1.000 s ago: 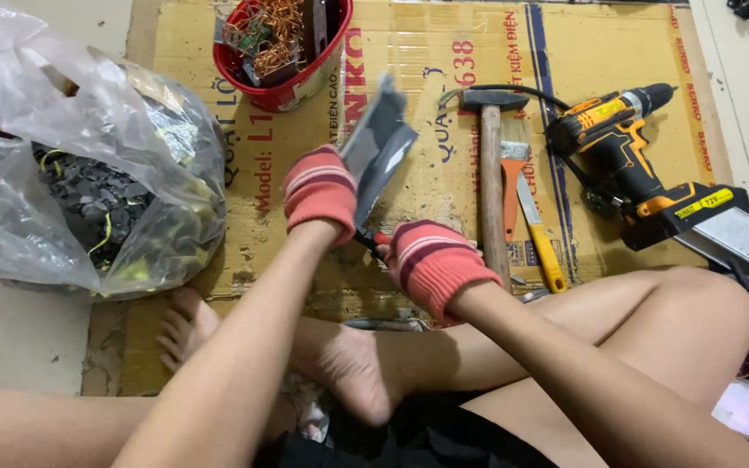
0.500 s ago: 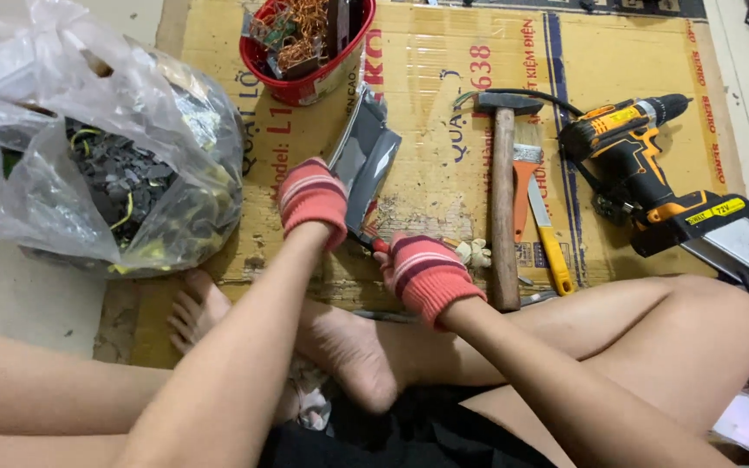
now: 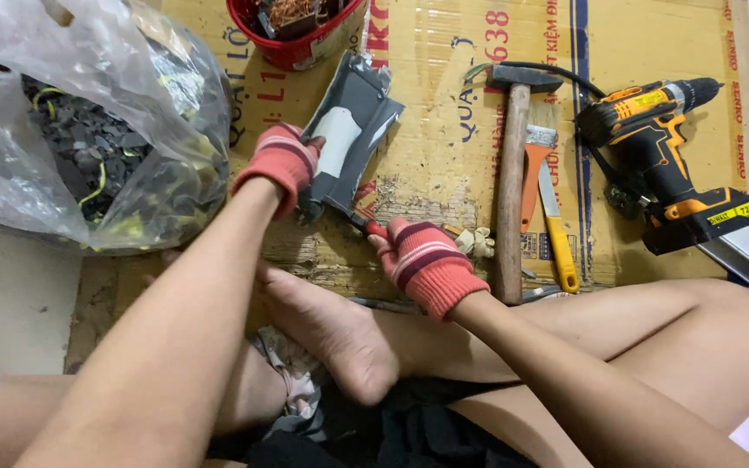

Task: Dismantling an electronic component to extract wires and parts using pliers and a hammer.

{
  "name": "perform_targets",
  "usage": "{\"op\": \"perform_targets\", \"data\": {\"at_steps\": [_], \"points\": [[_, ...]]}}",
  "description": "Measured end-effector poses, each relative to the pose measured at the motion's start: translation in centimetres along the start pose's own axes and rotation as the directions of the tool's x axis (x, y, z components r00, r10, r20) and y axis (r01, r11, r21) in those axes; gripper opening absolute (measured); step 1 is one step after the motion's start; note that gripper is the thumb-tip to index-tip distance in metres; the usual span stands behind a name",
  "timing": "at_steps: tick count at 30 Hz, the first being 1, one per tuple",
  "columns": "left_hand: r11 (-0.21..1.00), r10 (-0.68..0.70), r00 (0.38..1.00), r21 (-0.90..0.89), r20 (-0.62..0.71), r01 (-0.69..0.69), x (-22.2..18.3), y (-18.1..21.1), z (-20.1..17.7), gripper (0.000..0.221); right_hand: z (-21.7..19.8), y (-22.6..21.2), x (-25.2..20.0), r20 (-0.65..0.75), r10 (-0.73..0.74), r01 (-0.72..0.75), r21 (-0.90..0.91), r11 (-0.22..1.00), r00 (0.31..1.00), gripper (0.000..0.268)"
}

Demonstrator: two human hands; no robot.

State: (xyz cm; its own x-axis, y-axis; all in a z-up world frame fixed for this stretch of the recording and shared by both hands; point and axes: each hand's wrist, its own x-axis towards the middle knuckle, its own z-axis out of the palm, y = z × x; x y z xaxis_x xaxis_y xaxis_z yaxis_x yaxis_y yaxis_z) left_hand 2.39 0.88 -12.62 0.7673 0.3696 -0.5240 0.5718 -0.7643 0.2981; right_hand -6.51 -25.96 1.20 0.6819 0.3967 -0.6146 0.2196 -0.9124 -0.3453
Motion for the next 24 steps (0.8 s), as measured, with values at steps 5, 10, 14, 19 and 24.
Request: {"op": "perform_targets", "data": {"at_steps": [5, 10, 14, 19, 24], "points": [[0.984, -0.028, 0.999, 0.177, 0.044, 0.020, -8.0, 4.6, -5.0, 0.047, 0.8, 0.8, 1.0, -0.032, -0.038, 0.038, 0.007, 0.999, 0.999, 0.038], [0.992, 0.003, 0.999, -0.130, -0.033, -0.008, -1.9, -0.1, -1.2, 0.040, 0.5, 0.9, 1.3, -0.015, -0.044, 0.044, 0.032, 0.999, 0.999, 0.036], [0.994, -0.023, 0.999, -0.106, -0.036, 0.019, -3.4, 0.7, -1.8, 0.036, -0.3, 0.2, 0.4, 0.001, -0.025, 0.025, 0.035, 0.999, 1.000, 0.037], [0.996, -0.019, 0.999, 0.088, -0.031, 0.022, -5.9, 3.5, -4.3, 0.049, 1.2, 0.3, 1.5, -0.007, -0.016, 0.015, -0.071, 0.997, 1.000, 0.036], [0.952, 0.078, 0.968, 0.307, -0.238, -0.002, -9.6, 7.5, -6.5, 0.059, 1.7, 0.5, 1.8, -0.007, 0.009, -0.010, -0.110, 0.994, 1.000, 0.036]]}}
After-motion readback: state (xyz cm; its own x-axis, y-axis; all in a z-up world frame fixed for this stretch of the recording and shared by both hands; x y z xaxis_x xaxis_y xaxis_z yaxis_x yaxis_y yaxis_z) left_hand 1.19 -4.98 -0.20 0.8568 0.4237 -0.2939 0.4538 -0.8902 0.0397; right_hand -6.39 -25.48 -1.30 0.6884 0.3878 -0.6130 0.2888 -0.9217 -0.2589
